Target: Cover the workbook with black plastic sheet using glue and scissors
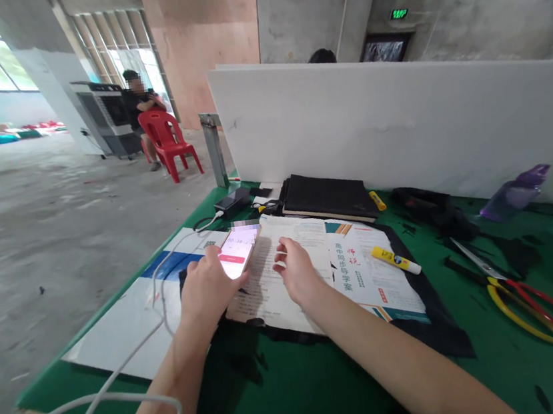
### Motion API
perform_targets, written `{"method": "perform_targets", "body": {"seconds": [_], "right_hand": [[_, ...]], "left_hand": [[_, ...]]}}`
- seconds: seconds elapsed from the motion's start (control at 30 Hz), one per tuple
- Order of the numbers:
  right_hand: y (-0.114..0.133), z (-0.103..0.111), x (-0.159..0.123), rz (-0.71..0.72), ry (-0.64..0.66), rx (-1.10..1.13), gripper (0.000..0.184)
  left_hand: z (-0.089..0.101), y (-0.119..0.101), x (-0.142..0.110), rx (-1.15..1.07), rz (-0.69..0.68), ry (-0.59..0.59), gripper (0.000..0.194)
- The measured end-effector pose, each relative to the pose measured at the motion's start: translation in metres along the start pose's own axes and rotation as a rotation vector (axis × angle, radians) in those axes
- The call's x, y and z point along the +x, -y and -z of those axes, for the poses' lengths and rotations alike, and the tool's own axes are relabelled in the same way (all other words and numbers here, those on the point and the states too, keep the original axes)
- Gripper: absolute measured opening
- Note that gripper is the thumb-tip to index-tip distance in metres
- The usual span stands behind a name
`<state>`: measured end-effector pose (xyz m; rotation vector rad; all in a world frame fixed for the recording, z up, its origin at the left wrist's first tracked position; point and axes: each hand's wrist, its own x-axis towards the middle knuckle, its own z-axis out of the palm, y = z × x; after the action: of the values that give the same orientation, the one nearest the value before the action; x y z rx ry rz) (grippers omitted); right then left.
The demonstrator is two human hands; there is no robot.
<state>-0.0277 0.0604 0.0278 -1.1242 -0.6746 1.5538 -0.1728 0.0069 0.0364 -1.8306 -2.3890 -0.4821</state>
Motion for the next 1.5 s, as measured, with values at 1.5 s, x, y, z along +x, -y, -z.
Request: {"method": "perform_targets", "body": {"seconds": [1.5], "right_hand": [[0.076, 0.31, 0.021, 1.009, -0.2, -1.867, 0.035]], "left_hand": [[-0.042, -0.245, -0.161, -0.439, -1.438, -0.195, 0.025]]}}
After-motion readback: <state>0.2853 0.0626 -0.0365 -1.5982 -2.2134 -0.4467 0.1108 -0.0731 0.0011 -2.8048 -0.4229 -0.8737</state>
